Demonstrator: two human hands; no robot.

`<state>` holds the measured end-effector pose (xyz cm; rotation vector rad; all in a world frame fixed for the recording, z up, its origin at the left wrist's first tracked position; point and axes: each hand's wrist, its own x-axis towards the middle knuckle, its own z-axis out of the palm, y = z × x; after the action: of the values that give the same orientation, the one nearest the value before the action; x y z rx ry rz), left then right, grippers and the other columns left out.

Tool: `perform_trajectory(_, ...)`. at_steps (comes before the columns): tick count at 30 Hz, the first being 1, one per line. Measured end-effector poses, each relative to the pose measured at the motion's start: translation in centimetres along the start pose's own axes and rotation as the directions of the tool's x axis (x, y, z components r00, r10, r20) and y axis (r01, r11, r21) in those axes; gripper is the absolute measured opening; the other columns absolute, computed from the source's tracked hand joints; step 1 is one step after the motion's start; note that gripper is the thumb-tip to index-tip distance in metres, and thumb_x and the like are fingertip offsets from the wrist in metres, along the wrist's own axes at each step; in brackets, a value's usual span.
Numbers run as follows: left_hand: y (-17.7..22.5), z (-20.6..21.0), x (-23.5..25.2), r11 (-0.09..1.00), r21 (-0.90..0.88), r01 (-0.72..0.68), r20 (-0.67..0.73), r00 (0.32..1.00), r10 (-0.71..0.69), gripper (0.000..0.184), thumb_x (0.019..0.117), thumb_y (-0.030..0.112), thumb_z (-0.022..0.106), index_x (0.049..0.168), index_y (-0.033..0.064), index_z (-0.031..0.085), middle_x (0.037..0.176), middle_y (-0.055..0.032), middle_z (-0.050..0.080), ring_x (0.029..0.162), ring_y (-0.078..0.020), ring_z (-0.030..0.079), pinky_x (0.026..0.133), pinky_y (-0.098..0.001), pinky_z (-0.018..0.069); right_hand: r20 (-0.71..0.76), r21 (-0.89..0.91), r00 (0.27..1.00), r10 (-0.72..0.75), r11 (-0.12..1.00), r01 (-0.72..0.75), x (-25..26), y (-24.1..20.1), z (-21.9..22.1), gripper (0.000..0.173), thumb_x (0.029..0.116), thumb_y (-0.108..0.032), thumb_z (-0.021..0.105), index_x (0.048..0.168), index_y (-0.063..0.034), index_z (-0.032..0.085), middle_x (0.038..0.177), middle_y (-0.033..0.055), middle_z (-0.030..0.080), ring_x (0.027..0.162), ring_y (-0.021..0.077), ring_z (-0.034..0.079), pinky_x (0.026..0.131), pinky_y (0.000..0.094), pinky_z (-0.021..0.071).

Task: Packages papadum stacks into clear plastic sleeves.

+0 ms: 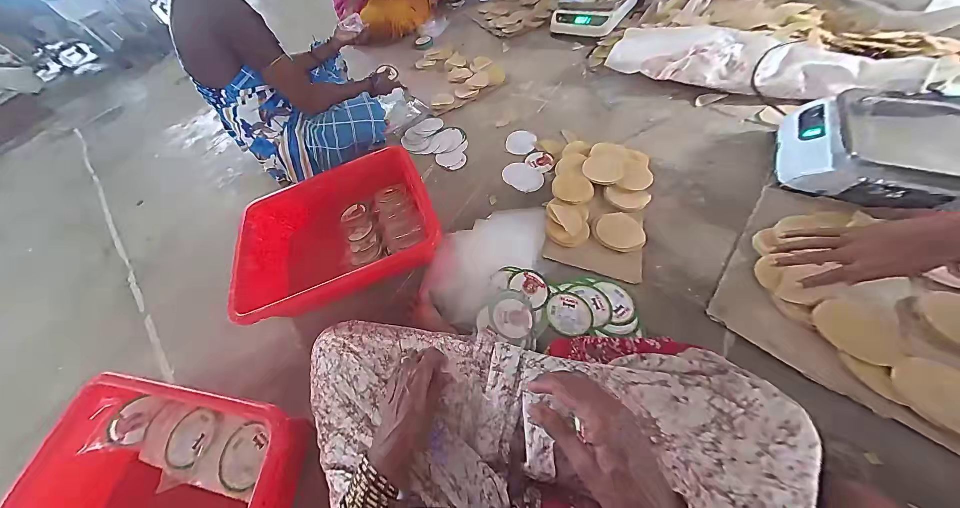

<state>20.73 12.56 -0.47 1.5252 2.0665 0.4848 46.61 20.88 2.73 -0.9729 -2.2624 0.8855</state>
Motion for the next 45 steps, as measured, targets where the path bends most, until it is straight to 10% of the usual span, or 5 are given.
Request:
perform_trajectory(8, 2.1, 0.6, -1.4, 0.778, -0.508, -0.37, -0.507, 0.858, 0.077, 0.021, 0.1024, 0.023, 0.057, 0.093, 0.0087, 0.069, 0.071, 0.0079, 0.062, 0.062, 0.0054, 0.055, 0.06, -0.0129, 0.0476, 0.02, 0.336, 0.993, 0.119, 0.934, -0.118, 0.7, -2.3, 1.6, 0.124, 0.0769, -0.087, 0.057, 0.158, 0.0033, 0.029, 0.142, 0.0135, 0.059, 0.118, 0.0164, 0.064, 0.09, 0.0356, 0.0583)
perform_trajectory(14, 4.6, 0.0, -1.6, 0.712, -0.502, -0.491, -0.586, 0.798, 0.137, 0.03, 0.105, 0.035, 0.053, 0.09, 0.013, 0.067, 0.068, 0.0101, 0.06, 0.061, 0.0084, 0.054, 0.058, -0.0088, 0.0458, 0.014, 0.661, 0.983, 0.181, 0.736, -0.145, 0.3, -3.4, 0.9, 0.009, 0.0911, -0.007, 0.069, 0.099, -0.0036, 0.073, 0.083, -0.0026, 0.074, 0.074, 0.0033, 0.07, 0.069, 0.0216, 0.0604)
perform_trajectory(21, 6.4, -0.2, -2.7, 0.655, -0.587, -0.476, -0.504, 0.848, 0.164, 0.016, 0.0916, 0.029, 0.073, 0.091, 0.013, 0.071, 0.074, 0.0087, 0.066, 0.062, 0.007, 0.057, 0.056, -0.0101, 0.0481, -0.219, 0.456, 0.972, 0.086, 0.89, 0.024, 0.2, -2.8, -0.5, 0.026, 0.1031, -0.024, 0.053, 0.084, -0.0107, 0.064, 0.067, -0.0113, 0.059, 0.06, -0.0117, 0.05, 0.054, 0.0074, 0.0408)
perform_trajectory(25, 6.6, -2.0, -2.8, 0.832, -0.172, -0.527, -0.272, 0.837, 0.474, 0.076, 0.0908, 0.074, 0.052, 0.137, 0.0137, 0.063, 0.142, -0.0042, 0.061, 0.139, -0.0185, 0.05, 0.121, -0.0564, 0.0268, -0.139, 0.312, 0.99, -0.031, 0.947, 0.073, -0.1, -3.3, -1.2, 0.029, 0.101, -0.034, 0.061, 0.088, -0.0097, 0.071, 0.072, -0.0026, 0.069, 0.064, -0.0001, 0.063, 0.058, 0.019, 0.0527)
perform_trajectory(45, 8.0, 0.0, -3.1, 0.666, -0.669, -0.329, -0.1, 0.928, 0.358, 0.017, 0.0948, 0.019, 0.07, 0.1, 0.0036, 0.075, 0.086, 0.0007, 0.075, 0.077, -0.001, 0.069, 0.074, -0.0232, 0.0587, -0.195, 0.349, 0.978, -0.071, 0.927, 0.137, -1.1, -2.6, -2.1, 0.018, 0.1032, -0.02, 0.055, 0.099, -0.0133, 0.071, 0.094, -0.0031, 0.072, 0.093, 0.0054, 0.066, 0.085, 0.0226, 0.0548)
